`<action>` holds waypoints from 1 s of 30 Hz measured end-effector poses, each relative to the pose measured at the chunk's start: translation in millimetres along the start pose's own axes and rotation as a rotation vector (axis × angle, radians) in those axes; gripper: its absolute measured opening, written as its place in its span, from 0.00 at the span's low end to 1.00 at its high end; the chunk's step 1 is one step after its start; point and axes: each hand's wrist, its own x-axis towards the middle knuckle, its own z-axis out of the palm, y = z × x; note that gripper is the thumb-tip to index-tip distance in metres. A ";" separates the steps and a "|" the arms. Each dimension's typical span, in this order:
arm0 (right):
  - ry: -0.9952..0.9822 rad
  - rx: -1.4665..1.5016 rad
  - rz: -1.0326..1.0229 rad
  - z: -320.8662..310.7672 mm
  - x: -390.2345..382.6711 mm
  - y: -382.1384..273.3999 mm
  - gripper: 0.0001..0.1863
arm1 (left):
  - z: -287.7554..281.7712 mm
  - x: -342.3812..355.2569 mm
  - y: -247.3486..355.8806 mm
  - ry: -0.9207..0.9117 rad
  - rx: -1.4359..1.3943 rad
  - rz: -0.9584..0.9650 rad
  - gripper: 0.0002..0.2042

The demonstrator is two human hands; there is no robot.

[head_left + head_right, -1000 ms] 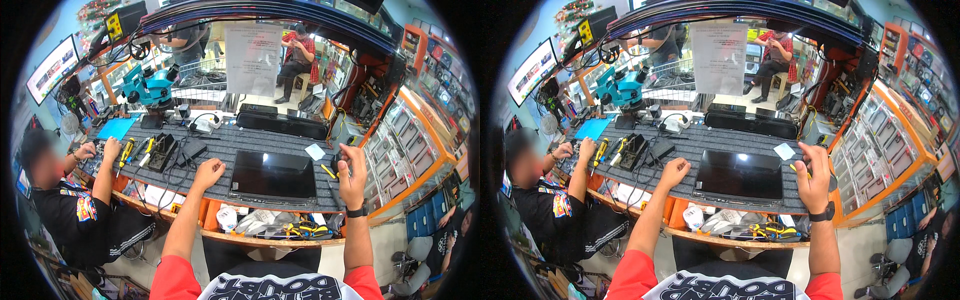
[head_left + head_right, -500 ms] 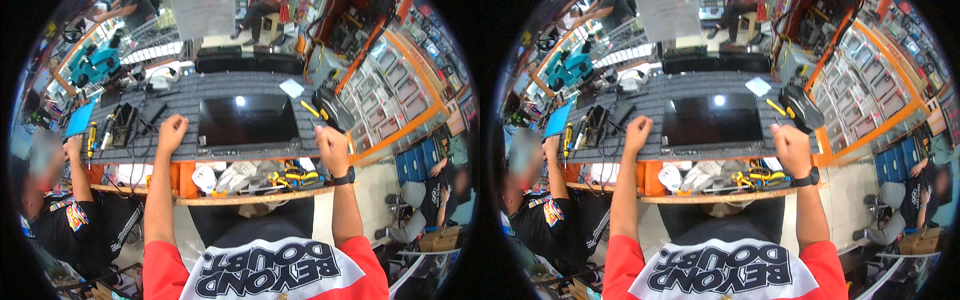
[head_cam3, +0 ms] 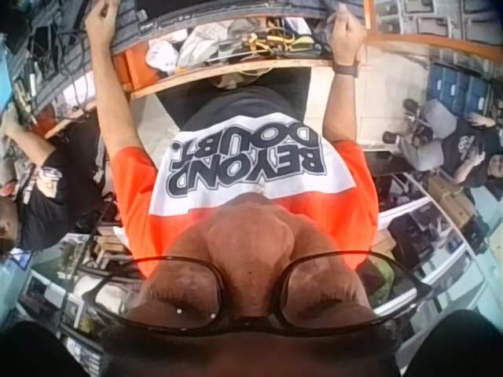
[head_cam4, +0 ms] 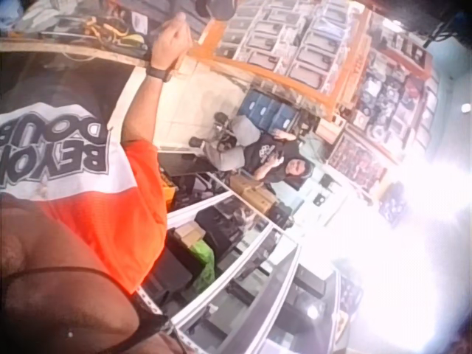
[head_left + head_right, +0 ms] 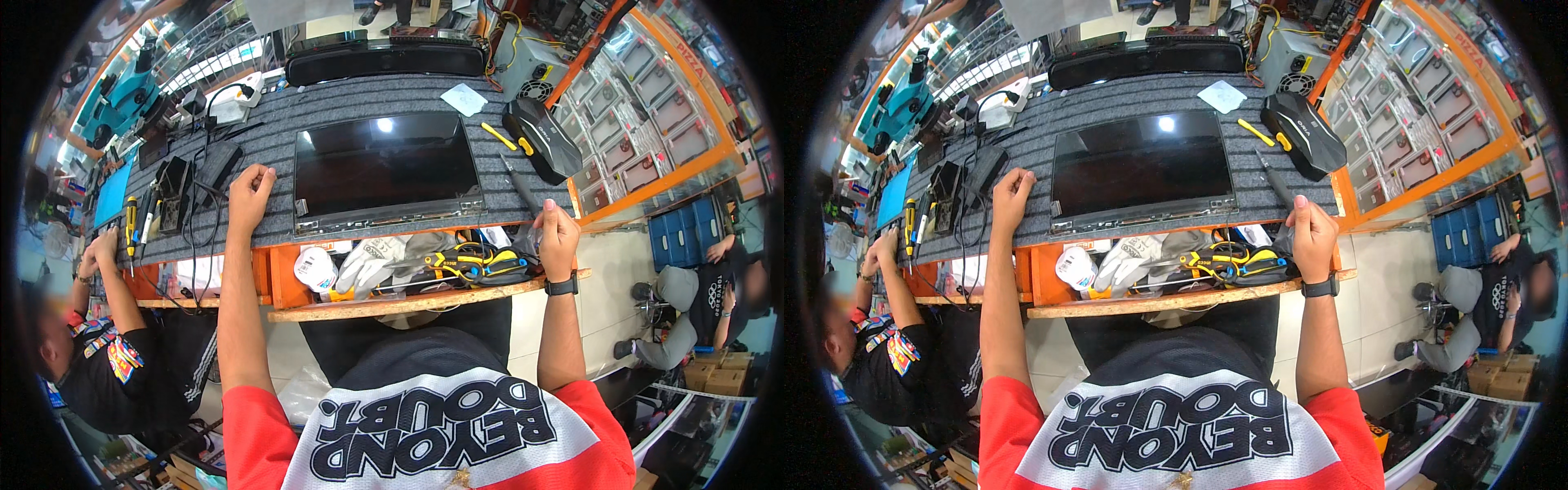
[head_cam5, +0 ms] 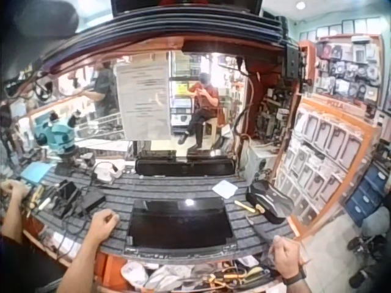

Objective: The person uses a screwdriver to remove screws from the hinge area of a laptop screen, then handles a plastic bezel and thin wires near the display assembly before lifting the laptop to show the internal connector.

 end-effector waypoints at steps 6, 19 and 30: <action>-0.013 0.004 -0.003 0.7 1.2 3.7 0.26 | 1.1 -0.7 -8.8 0.007 -0.044 -0.030 0.12; -0.022 -0.007 0.010 1.0 -0.4 4.0 0.27 | 1.3 -0.6 -2.5 0.018 -0.025 -0.008 0.11; -0.017 -0.009 0.006 1.0 -0.9 2.4 0.26 | 0.9 -1.1 -0.7 0.004 -0.018 -0.029 0.11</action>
